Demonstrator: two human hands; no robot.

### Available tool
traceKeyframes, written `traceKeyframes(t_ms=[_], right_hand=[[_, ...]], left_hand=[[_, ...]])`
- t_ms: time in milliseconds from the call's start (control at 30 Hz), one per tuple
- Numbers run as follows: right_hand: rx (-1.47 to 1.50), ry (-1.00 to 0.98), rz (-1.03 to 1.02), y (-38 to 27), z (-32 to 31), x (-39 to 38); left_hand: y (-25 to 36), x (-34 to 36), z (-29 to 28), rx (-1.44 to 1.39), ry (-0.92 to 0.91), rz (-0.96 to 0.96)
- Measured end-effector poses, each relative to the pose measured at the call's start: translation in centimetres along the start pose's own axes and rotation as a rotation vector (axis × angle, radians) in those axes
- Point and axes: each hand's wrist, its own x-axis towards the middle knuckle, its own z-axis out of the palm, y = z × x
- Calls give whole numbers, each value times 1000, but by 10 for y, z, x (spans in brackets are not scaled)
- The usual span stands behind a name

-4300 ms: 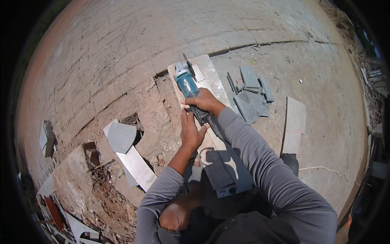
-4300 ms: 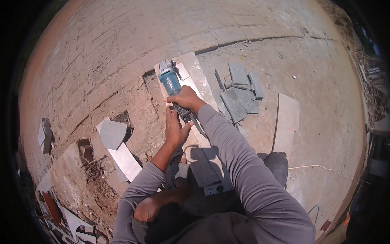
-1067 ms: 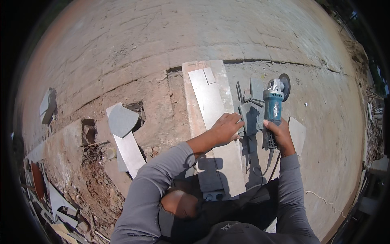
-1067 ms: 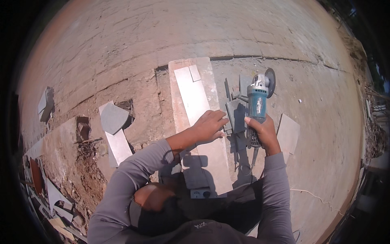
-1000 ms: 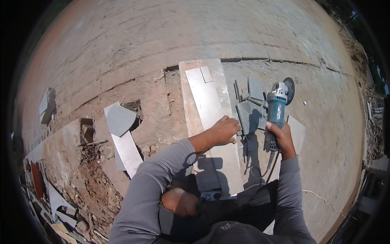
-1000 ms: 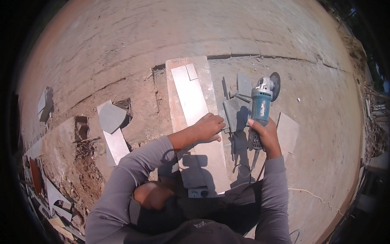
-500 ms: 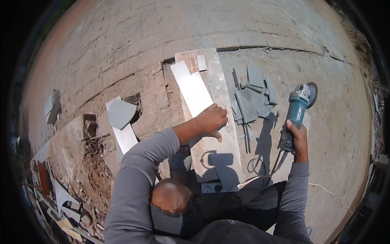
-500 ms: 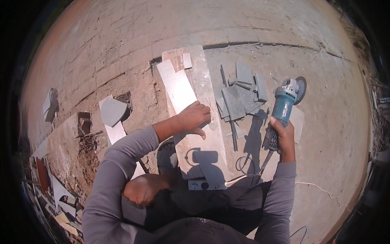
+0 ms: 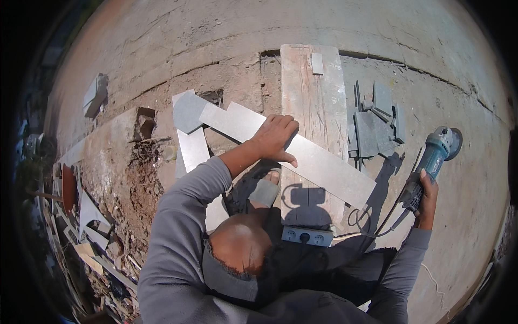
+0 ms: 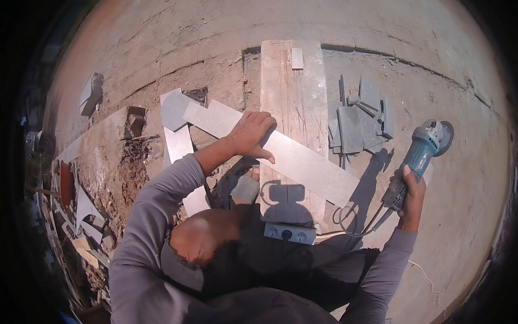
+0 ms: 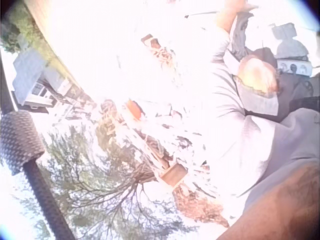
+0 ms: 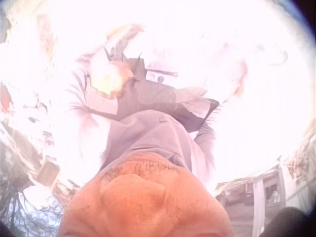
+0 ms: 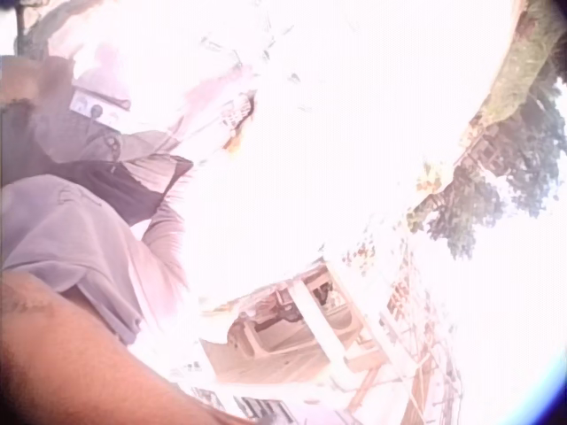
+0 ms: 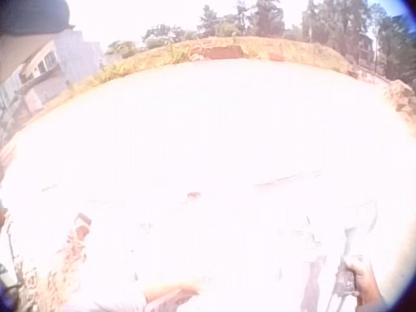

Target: The person uses an angle grinder to cut a tile placed on a wooden board on the ground, then holds up a small cut piece of the tile.

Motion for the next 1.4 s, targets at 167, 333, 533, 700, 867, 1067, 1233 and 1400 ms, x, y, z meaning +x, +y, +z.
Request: traceKeyframes(t_ms=[167,333,533,700,867,1067,1233,1400], right_hand=[[-1,-25,42,-12,10,8],[10,1,32,-12,5,7],[82,-13,33,-6,2,11],[108,0,17,-5,2,15],[119,-12,25,-6,2,17],[95,8,23,-6,5,19],[85,37,27,-5,5,17],[74,50,19,-9,4,14]], left_hand=[[-19,-43,1,24,40,-276],[-24,-35,-5,-77,-166,-437],[-35,-81,20,-295,11,-689],[-36,-120,19,-504,227,-879],[-82,-170,4,-521,505,-1061],[-125,-207,-13,-88,491,-1307],[-131,-206,-5,-148,445,-1349],[-132,-188,2,73,320,-1374]])
